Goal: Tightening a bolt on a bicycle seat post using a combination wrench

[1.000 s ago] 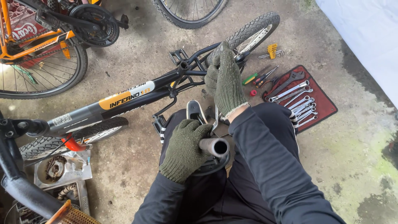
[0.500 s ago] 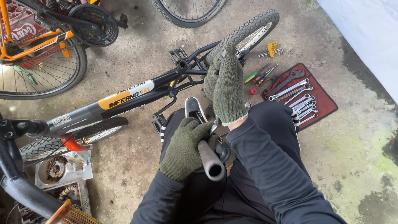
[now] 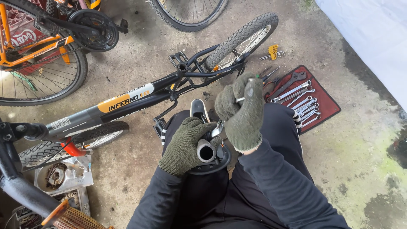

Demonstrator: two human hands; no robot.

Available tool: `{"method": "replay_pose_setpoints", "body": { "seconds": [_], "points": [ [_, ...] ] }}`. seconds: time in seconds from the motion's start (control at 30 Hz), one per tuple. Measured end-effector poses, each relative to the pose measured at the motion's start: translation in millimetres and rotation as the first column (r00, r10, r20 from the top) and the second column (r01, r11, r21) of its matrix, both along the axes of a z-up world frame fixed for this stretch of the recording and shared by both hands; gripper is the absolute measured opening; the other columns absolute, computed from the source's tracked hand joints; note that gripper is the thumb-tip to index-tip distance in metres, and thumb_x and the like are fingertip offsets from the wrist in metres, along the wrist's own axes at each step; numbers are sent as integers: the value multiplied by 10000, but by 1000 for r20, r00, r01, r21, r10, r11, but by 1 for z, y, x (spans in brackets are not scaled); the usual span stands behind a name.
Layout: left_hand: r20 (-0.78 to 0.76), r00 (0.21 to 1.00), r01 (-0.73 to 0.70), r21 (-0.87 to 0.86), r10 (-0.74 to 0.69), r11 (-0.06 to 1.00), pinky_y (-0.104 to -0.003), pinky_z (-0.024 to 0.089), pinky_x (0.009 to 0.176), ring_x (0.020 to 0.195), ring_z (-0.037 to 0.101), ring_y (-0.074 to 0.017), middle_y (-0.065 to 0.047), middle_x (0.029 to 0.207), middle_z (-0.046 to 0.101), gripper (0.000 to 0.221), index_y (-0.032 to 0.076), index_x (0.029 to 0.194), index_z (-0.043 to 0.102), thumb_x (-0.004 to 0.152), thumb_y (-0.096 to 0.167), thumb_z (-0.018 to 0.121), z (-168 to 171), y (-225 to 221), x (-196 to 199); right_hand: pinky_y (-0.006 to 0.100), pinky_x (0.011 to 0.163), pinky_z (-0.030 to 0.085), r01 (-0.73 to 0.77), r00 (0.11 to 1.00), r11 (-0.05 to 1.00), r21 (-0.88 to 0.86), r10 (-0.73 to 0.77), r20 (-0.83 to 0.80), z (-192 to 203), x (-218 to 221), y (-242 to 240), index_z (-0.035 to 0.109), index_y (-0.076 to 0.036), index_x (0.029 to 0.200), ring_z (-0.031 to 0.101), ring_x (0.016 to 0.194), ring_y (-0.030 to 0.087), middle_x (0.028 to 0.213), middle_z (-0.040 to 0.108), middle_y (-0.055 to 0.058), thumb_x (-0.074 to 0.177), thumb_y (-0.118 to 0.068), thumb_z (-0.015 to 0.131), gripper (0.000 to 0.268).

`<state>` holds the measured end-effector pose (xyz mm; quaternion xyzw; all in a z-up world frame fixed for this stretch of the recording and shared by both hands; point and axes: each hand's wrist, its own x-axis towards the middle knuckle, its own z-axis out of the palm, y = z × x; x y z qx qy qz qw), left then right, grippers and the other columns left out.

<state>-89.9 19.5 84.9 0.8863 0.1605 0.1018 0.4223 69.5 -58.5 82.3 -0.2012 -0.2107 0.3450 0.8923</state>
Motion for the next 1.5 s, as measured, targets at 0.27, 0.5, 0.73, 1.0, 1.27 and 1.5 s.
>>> {"method": "replay_pose_setpoints", "body": {
  "seconds": [0.27, 0.5, 0.73, 1.0, 1.27, 1.5],
  "points": [
    [-16, 999, 37, 78, -36, 996, -464, 525, 996, 1073, 622, -315, -34, 1054, 688, 503, 331, 1305, 704, 887, 598, 622, -1, 0, 4, 378, 448, 449, 139, 985, 987, -75, -146, -88, 38, -28, -41, 586, -43, 853, 523, 504, 316, 612, 542, 170, 981, -395, 549, 377],
    [-142, 990, 8, 25, -4, 1000, -235, 224, 1193, 1175, 532, -192, -114, 1062, 743, 427, 29, 1309, 713, 935, 219, 629, 58, -24, 12, 396, 941, 526, 79, 989, 943, -322, -33, 145, 49, 1, -85, 629, -21, 887, 673, 906, 277, 951, 691, 174, 1070, -404, 527, 436],
    [93, 979, 164, 157, -180, 974, -583, 307, 1086, 1120, 632, -326, -65, 1054, 726, 446, 253, 1233, 697, 876, 491, 574, 0, 4, 7, 415, 822, 522, 13, 964, 962, -274, 61, 260, 62, 3, -90, 551, -103, 829, 646, 829, 292, 826, 632, 101, 1067, -257, 521, 285],
    [57, 995, 59, 313, -81, 948, -755, 126, 1144, 1046, 681, -235, 23, 987, 782, 624, 222, 1052, 776, 477, 441, 880, -18, 13, 11, 441, 1060, 538, 137, 818, 900, -415, 134, 560, 68, -21, -105, 638, -64, 941, 677, 1054, 279, 977, 703, 122, 1114, -285, 359, 396],
    [36, 997, 48, 319, -63, 947, -784, 99, 1150, 1084, 677, -241, 19, 1011, 779, 507, 209, 1077, 769, 614, 396, 857, -21, 19, 5, 337, 929, 533, 310, 707, 775, -551, 200, 679, 71, -43, -134, 666, 20, 931, 692, 1039, 260, 1189, 747, 187, 1022, -151, 386, 340],
    [49, 999, -13, 318, -3, 948, -679, 189, 1177, 956, 690, -288, -47, 957, 755, 455, 190, 1008, 765, 654, 466, 841, -19, 18, 9, 406, 1073, 515, 296, 720, 763, -574, 217, 660, 48, -70, -170, 684, 45, 1026, 682, 1257, 343, 1322, 707, 253, 942, -29, 445, 264]
  ]
}}
